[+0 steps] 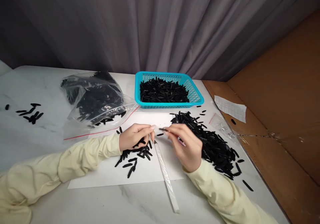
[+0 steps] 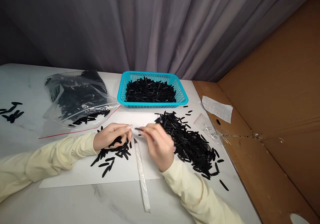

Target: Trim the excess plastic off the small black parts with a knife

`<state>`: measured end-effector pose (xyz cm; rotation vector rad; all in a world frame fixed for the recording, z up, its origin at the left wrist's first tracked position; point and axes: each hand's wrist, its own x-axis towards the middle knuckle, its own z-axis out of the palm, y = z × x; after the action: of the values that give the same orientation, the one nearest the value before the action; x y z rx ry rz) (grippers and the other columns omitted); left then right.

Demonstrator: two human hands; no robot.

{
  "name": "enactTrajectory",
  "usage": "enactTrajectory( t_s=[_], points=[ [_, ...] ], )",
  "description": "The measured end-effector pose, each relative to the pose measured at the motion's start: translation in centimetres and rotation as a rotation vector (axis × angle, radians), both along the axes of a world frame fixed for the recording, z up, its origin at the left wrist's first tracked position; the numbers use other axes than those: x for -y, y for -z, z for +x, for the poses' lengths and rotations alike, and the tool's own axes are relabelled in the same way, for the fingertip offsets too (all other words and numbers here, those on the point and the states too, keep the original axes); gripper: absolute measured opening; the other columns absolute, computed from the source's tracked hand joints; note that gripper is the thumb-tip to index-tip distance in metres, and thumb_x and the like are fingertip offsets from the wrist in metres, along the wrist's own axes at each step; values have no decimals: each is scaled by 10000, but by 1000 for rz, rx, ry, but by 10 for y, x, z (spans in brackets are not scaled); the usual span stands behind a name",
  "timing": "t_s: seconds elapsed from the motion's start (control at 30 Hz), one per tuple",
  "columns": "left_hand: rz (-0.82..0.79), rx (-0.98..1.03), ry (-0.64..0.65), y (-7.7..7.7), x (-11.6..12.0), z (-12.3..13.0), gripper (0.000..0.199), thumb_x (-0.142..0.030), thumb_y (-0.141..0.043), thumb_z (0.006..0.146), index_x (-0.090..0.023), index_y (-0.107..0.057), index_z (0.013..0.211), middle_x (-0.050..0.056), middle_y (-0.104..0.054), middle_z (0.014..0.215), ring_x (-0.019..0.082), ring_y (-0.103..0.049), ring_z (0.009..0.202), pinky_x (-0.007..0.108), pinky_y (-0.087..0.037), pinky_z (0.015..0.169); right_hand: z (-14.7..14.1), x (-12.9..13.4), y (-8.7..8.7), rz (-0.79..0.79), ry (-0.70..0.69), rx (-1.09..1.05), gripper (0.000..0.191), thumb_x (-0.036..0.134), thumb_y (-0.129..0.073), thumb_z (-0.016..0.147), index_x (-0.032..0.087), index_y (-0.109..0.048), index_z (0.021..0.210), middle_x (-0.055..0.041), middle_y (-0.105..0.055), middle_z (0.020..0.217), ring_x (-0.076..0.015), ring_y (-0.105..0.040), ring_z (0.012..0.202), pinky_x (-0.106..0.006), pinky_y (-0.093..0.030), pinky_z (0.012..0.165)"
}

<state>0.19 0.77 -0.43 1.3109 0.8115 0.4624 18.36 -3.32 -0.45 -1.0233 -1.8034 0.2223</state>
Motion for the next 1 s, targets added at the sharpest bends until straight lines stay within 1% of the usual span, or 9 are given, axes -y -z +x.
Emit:
enactTrajectory(
  t_s=[0.1, 0.23, 0.3, 0.37, 0.43, 0.53, 0.67, 0.83, 1.0],
  points=[
    [-94, -9, -61, -3, -2, 1, 440, -519, -385, 852, -133, -517, 688, -69, -361, 365, 38, -248, 247, 130, -131, 228, 11, -40, -20, 137, 113, 91, 132, 83, -534, 827, 175, -621, 864, -73, -614, 836, -188, -585, 792, -313, -481, 699],
    [-126, 34, -125, -1, -5, 1, 409, -514, -366, 863, -148, -499, 738, -76, -354, 367, 36, -226, 238, 118, -137, 219, 11, -73, -44, 91, 135, 250, 156, 117, -552, 808, 184, -586, 944, -93, -585, 959, -225, -569, 841, -367, -477, 725],
    [-132, 48, -138, 1, -6, 1, 396, -521, -361, 864, -156, -500, 800, -80, -351, 370, 39, -228, 240, 119, -144, 222, 1, -64, -48, 53, 97, 319, 112, 134, -546, 814, 182, -575, 911, -103, -579, 969, -250, -544, 910, -393, -457, 771],
    [-131, 59, -164, 1, -6, 1, 380, -522, -370, 862, -165, -498, 869, -78, -365, 395, 45, -258, 253, 120, -150, 225, -13, -41, -45, -56, -17, 360, 44, 159, -518, 838, 179, -553, 820, -80, -592, 831, -227, -558, 816, -359, -462, 718],
    [-108, 71, -174, 1, -5, 1, 363, -517, -388, 858, -176, -499, 916, -67, -404, 449, 46, -294, 274, 121, -152, 228, -27, -17, -36, -220, -154, 363, 9, 181, -513, 844, 178, -516, 852, -65, -588, 784, -191, -565, 713, -292, -462, 606],
    [-32, 87, -146, 2, -3, 0, 355, -503, -396, 861, -179, -509, 951, -53, -441, 503, 43, -316, 296, 128, -153, 232, -42, 4, -18, -375, -228, 324, 98, 127, -449, 851, 180, -434, 932, -53, -582, 781, -161, -561, 628, -254, -440, 537],
    [59, 98, -98, 6, -1, 1, 375, -504, -382, 867, -161, -508, 953, -65, -394, 465, 48, -314, 303, 138, -167, 243, -44, 4, -6, -478, -267, 220, 120, 86, -397, 846, 193, -387, 899, -24, -573, 719, -154, -555, 602, -245, -426, 535],
    [62, 92, -49, 10, -1, 2, 413, -537, -451, 820, -151, -499, 959, -84, -377, 465, 44, -321, 303, 138, -210, 263, -31, 7, -11, -564, -316, 67, 53, 145, -460, 844, 192, -443, 861, -2, -584, 687, -127, -541, 594, -226, -431, 551],
    [104, 74, -4, 9, -2, 1, 363, -473, -427, 854, -137, -509, 964, -114, -349, 354, 43, -269, 265, 136, -227, 293, -11, 14, -5, -584, -225, -56, 165, 253, -456, 882, 168, -549, 989, -11, -565, 679, -124, -530, 583, -225, -442, 537]
  ],
)
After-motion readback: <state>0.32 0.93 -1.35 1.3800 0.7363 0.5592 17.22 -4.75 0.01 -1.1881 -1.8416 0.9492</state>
